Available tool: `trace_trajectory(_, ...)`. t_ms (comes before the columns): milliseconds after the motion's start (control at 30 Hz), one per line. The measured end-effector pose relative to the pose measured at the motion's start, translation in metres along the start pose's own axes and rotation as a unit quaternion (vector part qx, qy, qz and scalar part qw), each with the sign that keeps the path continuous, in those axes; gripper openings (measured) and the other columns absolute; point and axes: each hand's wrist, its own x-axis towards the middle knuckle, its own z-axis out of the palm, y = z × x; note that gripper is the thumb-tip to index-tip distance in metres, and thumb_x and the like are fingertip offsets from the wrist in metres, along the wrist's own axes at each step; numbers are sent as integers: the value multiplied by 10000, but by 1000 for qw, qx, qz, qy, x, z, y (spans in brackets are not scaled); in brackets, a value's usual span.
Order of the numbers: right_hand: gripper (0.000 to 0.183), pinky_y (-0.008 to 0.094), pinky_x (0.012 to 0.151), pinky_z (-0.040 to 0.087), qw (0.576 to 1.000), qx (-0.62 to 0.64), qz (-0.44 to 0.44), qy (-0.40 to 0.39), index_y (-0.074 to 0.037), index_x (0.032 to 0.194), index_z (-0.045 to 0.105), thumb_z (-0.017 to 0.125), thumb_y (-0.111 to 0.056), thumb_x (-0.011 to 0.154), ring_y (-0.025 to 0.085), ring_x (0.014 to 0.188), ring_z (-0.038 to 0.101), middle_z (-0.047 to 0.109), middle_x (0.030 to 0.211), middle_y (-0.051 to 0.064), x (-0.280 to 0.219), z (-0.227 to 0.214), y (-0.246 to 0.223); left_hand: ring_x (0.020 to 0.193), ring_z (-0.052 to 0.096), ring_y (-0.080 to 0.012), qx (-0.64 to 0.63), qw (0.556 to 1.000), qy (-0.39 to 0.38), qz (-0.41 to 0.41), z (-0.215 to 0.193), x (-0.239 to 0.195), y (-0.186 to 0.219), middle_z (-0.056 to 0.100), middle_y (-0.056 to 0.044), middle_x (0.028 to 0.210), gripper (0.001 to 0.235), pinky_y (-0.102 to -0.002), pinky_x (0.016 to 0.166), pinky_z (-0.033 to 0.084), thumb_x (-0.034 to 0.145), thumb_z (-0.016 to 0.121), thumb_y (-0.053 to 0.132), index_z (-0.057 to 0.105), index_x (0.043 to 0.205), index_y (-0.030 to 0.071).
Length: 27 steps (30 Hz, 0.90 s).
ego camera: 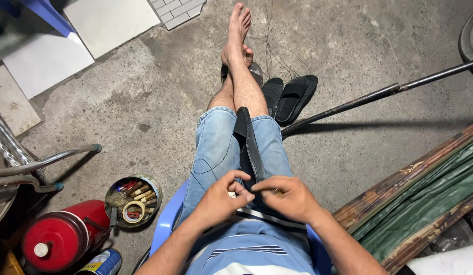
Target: The person sits on a blue plastic chair and sews a black slip-on shoe resting on their lap. They use a needle and thread to stitch along the shoe's edge, pulling the thread through repeatedly. The person occasionally adjusts the shoe's position on their lap while continuing the sewing task.
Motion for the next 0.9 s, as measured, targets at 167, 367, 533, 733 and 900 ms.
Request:
trace_trajectory(167,127,273,450,460,992,51,99,64,-138,856,721,694,-171,736,182,512,558,620,608,63,7,1,12,414,487,-88,-139,990,-6,28,1,10,4,644,-79,655,302,-177,376,395,781,678,139,587,1061,68)
trace_trajectory(367,71,105,369,289,787,507,124,328,-207,758,496,522,-214,823,-2,437,349,393,578,-119,-10,-118,20,804,657,-257,103,989,32,97,-13,-5,14,711,-96,825,203,-376,719,519,861,578,268,687,980,145)
trace_trajectory(533,181,123,283,322,802,278,120,514,-206,699,535,586,-199,872,46,343,412,483,590,-18,-3,-106,10,892,667,-299,99,988,14,120,-12,-5,5,713,-110,859,233,-414,773,516,877,543,259,696,1010,143)
trace_trajectory(733,378,408,895,480,999,-27,19,39,-142,1076,689,735,-92,704,268,1062,612,671,1123,100,1,-30,8,812,674,-282,92,990,16,103,-14,-4,2,717,-96,825,234,-409,720,518,864,551,256,683,1026,150)
trace_trajectory(900,224,197,249,340,945,286,144,64,-16,1018,612,593,-24,795,103,287,446,610,553,125,-8,-14,53,797,673,-266,90,989,36,112,-14,-5,1,714,-84,794,216,-376,711,523,848,584,267,699,1008,180)
